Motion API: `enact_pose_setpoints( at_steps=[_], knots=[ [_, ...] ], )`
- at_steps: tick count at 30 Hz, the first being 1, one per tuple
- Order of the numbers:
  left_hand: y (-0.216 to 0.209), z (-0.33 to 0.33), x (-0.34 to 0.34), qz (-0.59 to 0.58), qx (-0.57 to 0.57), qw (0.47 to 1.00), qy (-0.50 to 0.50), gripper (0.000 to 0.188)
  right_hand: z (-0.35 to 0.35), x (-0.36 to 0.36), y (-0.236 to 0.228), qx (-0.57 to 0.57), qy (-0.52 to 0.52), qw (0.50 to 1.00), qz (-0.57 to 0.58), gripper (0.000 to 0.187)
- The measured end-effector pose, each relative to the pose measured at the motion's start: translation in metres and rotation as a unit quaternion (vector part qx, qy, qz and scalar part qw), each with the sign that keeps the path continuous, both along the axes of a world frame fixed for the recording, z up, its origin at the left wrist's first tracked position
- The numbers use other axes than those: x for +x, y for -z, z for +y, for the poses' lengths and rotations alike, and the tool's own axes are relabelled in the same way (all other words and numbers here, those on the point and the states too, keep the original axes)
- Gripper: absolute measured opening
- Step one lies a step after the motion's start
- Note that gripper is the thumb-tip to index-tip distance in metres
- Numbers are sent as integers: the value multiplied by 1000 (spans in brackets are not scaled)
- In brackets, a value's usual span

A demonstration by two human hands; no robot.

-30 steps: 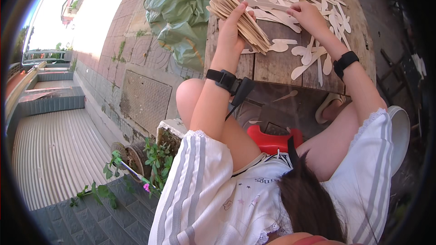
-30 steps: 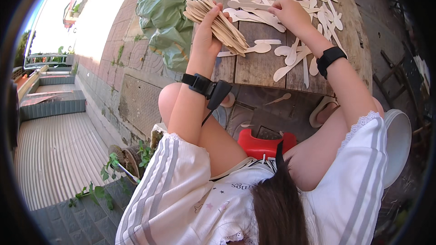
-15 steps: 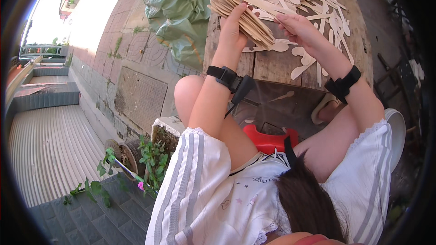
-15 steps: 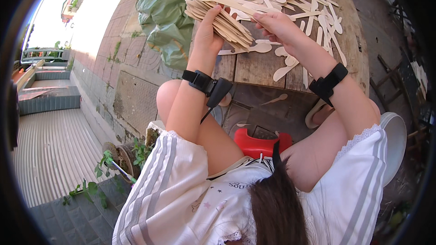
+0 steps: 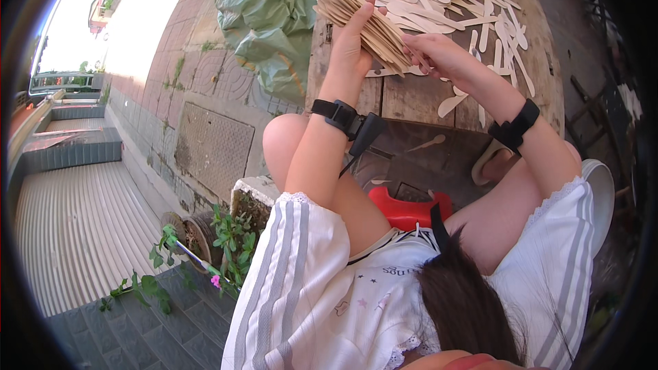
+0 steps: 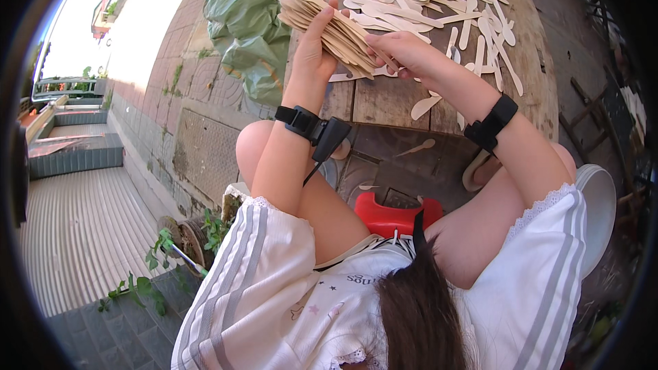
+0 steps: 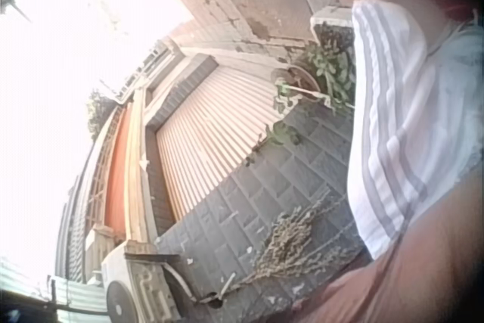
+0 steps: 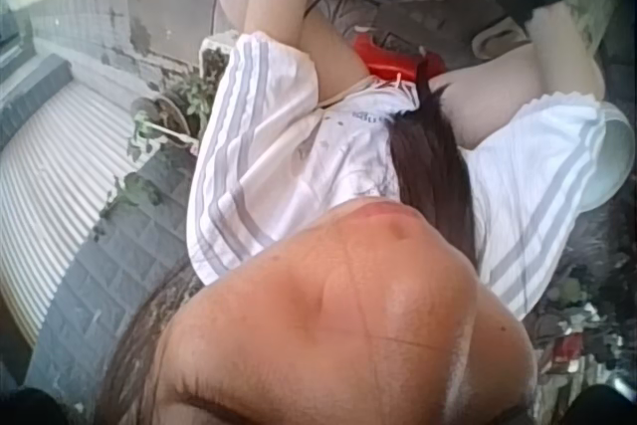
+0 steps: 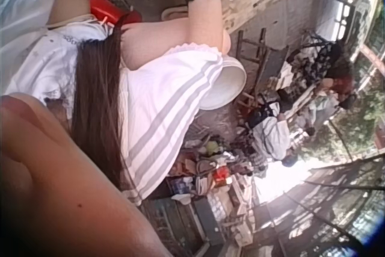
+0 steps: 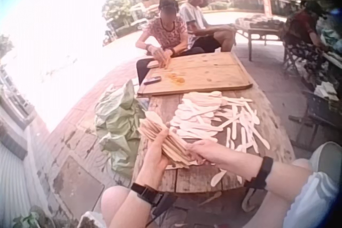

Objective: The person is sorting and stacking flat wooden sticks/spoons on a table.

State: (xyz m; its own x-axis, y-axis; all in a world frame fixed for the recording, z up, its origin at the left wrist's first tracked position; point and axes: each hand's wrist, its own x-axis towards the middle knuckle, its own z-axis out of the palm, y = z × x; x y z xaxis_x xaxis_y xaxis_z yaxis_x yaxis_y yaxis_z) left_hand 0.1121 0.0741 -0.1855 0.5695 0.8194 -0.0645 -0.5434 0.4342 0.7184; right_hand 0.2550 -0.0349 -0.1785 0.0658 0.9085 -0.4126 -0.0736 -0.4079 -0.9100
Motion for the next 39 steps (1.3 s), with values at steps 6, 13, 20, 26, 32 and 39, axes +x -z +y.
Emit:
enact_pose_setpoints(
  at_steps=[6,13,20,26,32,39],
  knots=[
    [-10,-1,-3,-33,20,999,-11,41,-2,-1,3,2,71,996,53,42],
    [-21,-9,-4,-52,108,992,41,43,-9,-16,0,-64,170,944,274,48],
    [-32,-33,3,10,154,983,101,46,-8,-19,5,-41,183,911,367,50],
    [-24,-45,14,16,196,979,-55,42,-10,-17,-3,144,106,974,141,56],
    [-40,-47,18,-39,191,978,-74,36,-14,-5,-22,253,-23,953,-164,70],
    [-35,-57,25,84,318,942,-71,25,-30,12,-50,184,-134,940,-255,77]
  ],
)
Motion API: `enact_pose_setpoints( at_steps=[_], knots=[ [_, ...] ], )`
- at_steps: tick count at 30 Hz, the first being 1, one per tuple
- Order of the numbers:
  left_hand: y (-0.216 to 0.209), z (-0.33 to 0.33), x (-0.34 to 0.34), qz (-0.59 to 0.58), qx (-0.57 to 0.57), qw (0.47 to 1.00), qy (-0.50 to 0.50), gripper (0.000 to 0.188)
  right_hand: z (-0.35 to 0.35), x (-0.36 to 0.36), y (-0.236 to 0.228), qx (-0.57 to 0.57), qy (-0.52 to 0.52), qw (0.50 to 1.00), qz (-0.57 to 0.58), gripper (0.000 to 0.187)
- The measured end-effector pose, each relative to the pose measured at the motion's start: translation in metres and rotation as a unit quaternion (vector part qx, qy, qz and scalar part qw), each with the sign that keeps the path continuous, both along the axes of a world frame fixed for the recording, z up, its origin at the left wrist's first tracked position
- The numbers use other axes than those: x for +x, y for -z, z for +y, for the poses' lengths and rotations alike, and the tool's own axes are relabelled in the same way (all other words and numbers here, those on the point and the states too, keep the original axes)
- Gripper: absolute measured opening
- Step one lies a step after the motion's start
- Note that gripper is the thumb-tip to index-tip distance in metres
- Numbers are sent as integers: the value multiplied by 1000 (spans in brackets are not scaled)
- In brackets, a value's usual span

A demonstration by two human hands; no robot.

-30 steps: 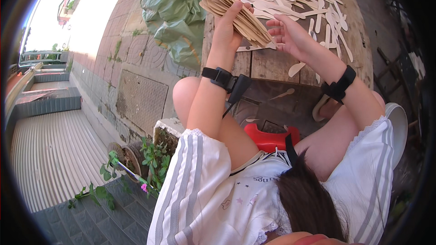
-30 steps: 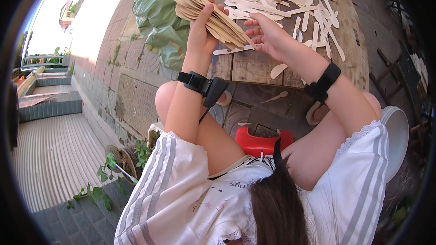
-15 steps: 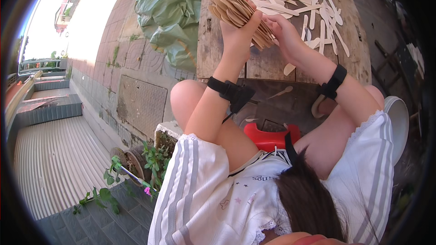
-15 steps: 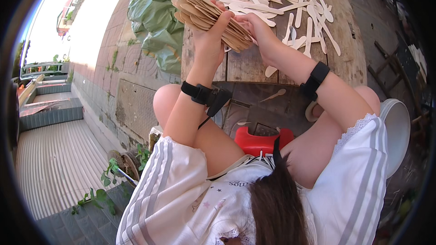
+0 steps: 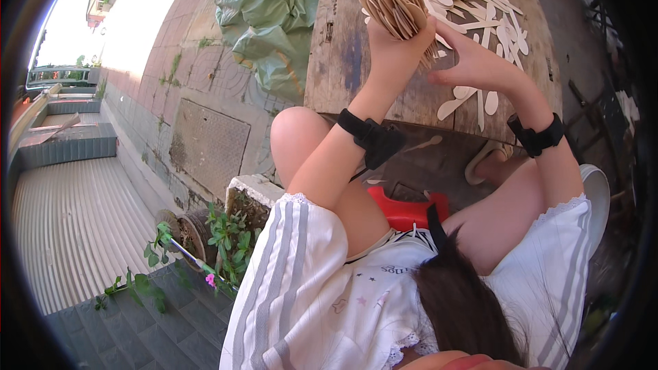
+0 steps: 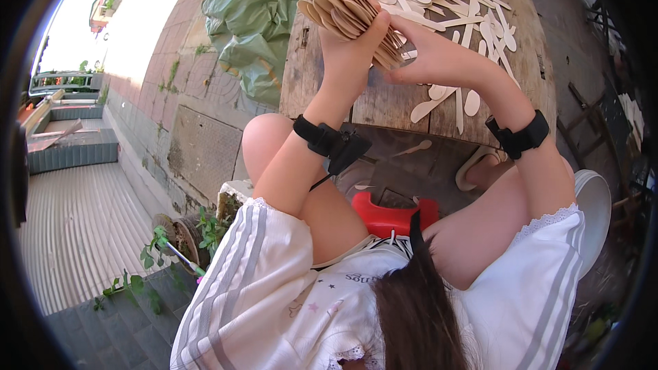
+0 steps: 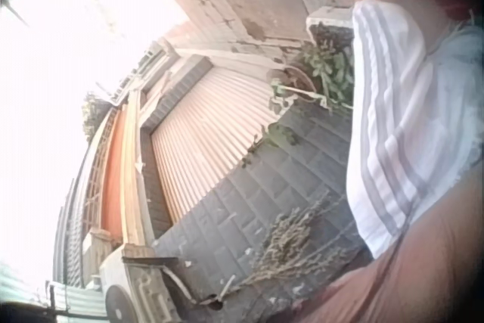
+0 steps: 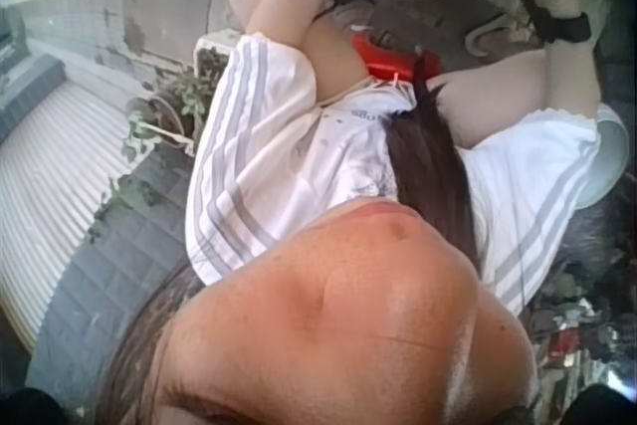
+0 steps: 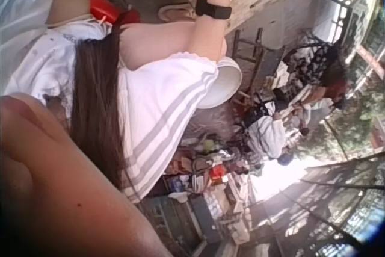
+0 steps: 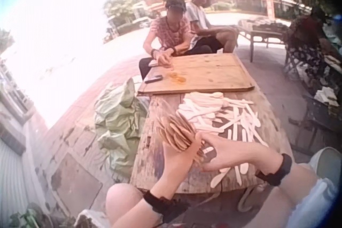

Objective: The person is sorting and stacking flat wooden sticks/spoons on a table.

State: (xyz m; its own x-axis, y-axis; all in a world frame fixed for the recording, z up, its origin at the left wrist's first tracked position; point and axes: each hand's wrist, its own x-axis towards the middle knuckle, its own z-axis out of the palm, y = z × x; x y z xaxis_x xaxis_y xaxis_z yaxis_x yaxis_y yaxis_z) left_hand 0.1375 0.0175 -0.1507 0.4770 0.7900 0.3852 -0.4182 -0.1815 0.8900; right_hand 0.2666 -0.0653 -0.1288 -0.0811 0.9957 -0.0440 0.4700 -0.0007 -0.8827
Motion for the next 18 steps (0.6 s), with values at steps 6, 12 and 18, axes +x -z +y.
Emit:
enact_pose_setpoints(
  at_steps=[6,12,18],
  knots=[
    [13,-26,6,93,108,990,-11,36,-20,-14,5,35,20,998,51,50],
    [14,-39,9,153,242,957,-45,49,-26,-9,62,151,97,983,-41,48],
    [40,-30,11,162,345,914,-136,48,-17,0,98,168,32,969,-180,53]
  ],
)
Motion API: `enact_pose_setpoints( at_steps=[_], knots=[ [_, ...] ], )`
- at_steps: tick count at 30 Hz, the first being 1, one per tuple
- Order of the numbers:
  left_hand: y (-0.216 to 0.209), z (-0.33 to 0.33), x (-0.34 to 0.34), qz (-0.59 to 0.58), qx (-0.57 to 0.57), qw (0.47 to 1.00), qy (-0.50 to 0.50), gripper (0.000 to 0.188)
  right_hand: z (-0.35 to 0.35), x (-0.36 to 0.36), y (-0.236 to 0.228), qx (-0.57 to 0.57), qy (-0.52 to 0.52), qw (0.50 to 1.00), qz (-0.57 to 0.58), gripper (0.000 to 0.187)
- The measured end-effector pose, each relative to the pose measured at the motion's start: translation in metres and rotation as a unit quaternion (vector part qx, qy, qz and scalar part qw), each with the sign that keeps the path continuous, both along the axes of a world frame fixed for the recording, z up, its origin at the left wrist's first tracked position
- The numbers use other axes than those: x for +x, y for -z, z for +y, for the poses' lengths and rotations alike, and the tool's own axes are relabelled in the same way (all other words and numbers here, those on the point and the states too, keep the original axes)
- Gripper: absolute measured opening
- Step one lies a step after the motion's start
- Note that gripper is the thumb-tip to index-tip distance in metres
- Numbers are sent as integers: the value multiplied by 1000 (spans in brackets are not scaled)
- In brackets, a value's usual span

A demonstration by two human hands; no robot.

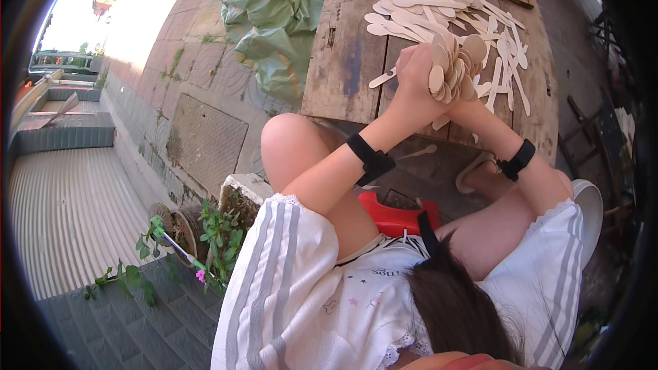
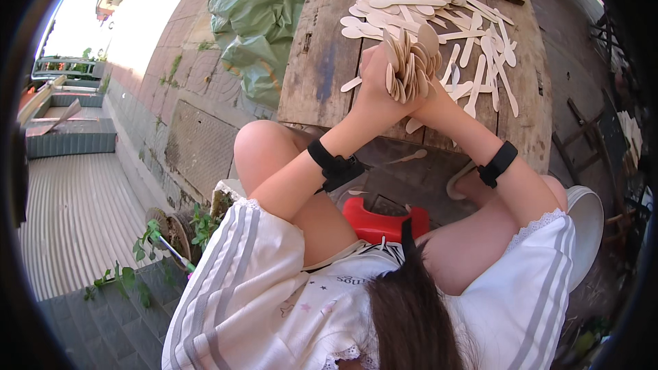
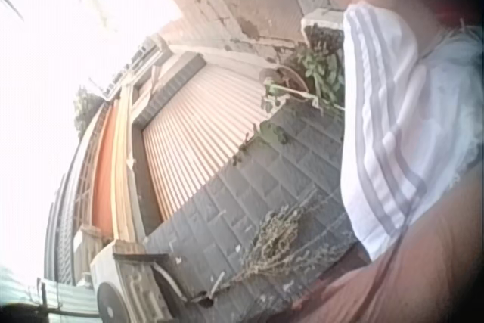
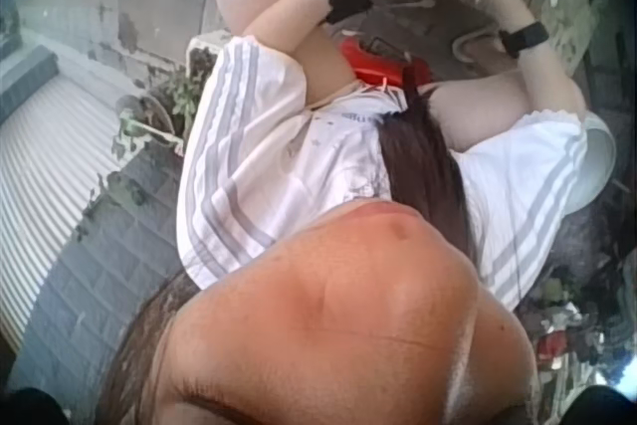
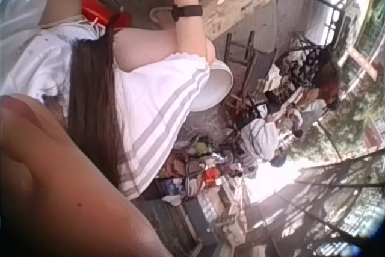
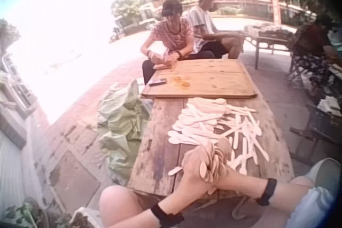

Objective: The person is sorting and stacking flat wooden sticks/spoons on a table.

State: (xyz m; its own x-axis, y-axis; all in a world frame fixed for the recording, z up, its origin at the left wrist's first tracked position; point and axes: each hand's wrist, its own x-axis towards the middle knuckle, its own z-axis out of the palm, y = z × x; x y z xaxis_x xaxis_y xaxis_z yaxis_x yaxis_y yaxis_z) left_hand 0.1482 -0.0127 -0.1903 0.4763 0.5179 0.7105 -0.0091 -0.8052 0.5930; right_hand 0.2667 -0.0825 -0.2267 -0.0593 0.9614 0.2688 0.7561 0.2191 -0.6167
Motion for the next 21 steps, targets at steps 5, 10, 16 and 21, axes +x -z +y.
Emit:
enact_pose_setpoints(
  at_steps=[5,10,16,21],
  knots=[
    [-1,2,-10,90,-17,996,10,81,-3,4,17,97,26,983,-155,47],
    [-18,35,-29,224,-56,969,84,111,-3,-18,-59,-134,149,946,255,30],
    [-10,94,-33,370,-10,929,-9,82,-15,3,-71,-100,88,840,527,38],
    [38,111,-23,386,101,886,-238,35,-32,32,-70,-93,64,782,613,40]
  ],
)
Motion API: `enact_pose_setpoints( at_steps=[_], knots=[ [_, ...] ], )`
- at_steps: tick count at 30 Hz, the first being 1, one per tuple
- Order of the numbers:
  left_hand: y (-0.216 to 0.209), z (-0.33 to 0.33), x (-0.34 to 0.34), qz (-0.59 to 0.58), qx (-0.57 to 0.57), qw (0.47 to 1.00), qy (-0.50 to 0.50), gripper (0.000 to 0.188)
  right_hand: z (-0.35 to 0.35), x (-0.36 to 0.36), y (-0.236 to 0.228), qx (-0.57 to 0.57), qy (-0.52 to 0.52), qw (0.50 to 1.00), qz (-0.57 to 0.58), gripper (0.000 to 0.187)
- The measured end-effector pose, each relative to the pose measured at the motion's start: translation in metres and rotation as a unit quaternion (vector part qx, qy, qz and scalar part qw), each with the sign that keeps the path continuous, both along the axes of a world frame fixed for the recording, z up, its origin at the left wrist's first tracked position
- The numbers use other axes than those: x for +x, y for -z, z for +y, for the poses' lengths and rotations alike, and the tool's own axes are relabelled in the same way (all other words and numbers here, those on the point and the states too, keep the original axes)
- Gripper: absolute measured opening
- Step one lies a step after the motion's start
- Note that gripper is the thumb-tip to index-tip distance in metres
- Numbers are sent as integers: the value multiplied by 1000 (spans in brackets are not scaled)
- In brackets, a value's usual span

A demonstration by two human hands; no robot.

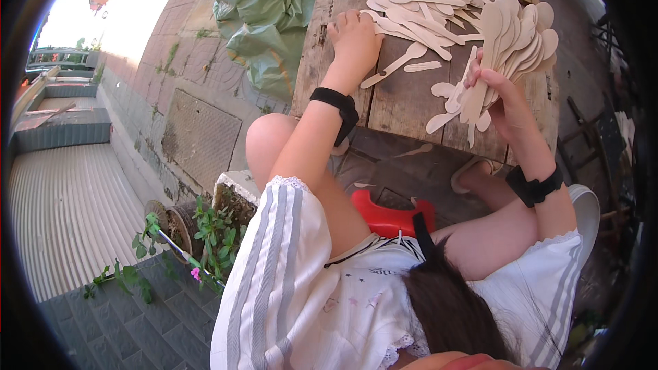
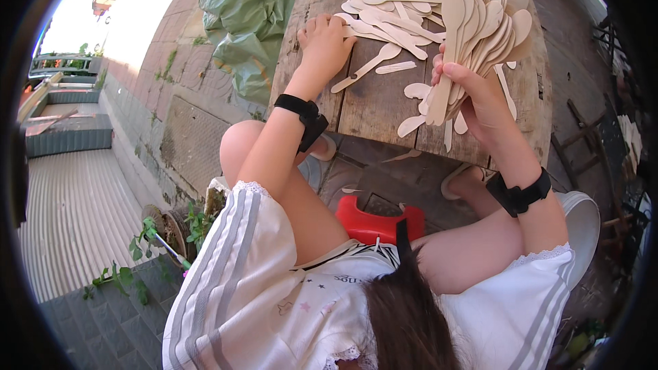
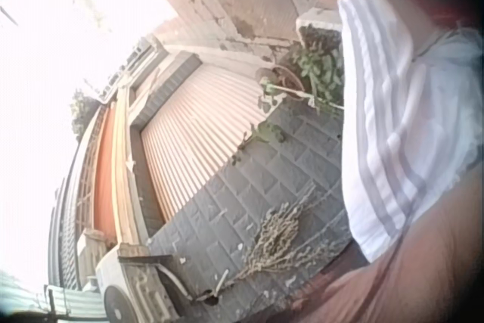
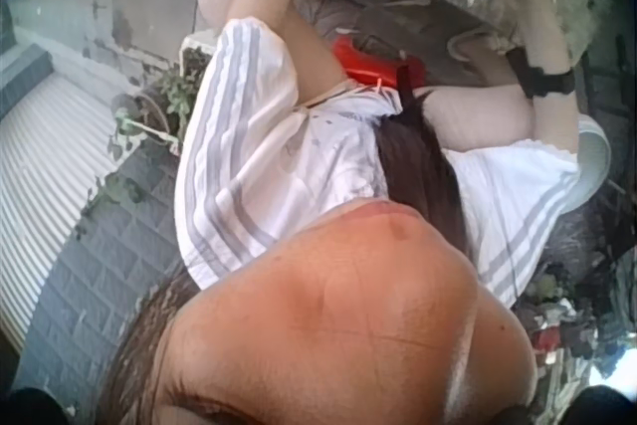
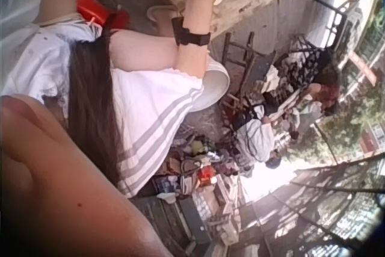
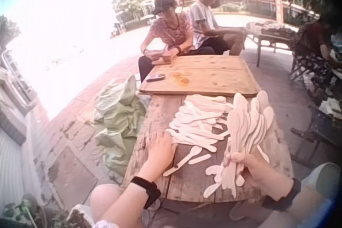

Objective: The person is sorting and stacking flat wooden sticks/spoons on a table.

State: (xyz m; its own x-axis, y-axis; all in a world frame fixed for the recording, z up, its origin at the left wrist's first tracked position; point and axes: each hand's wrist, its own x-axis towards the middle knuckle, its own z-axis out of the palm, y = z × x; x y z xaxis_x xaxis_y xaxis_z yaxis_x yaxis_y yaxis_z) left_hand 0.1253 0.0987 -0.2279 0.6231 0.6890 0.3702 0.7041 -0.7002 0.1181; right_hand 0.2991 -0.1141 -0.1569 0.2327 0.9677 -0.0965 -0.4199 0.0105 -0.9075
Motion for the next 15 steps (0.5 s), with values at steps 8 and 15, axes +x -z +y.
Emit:
enact_pose_setpoints(
  at_steps=[8,15],
  knots=[
    [-10,11,-5,37,-154,986,-47,26,-15,21,-2,-35,33,999,3,41],
    [-19,12,-11,98,-148,982,-57,26,-7,24,-1,-59,66,996,2,40]
  ],
)
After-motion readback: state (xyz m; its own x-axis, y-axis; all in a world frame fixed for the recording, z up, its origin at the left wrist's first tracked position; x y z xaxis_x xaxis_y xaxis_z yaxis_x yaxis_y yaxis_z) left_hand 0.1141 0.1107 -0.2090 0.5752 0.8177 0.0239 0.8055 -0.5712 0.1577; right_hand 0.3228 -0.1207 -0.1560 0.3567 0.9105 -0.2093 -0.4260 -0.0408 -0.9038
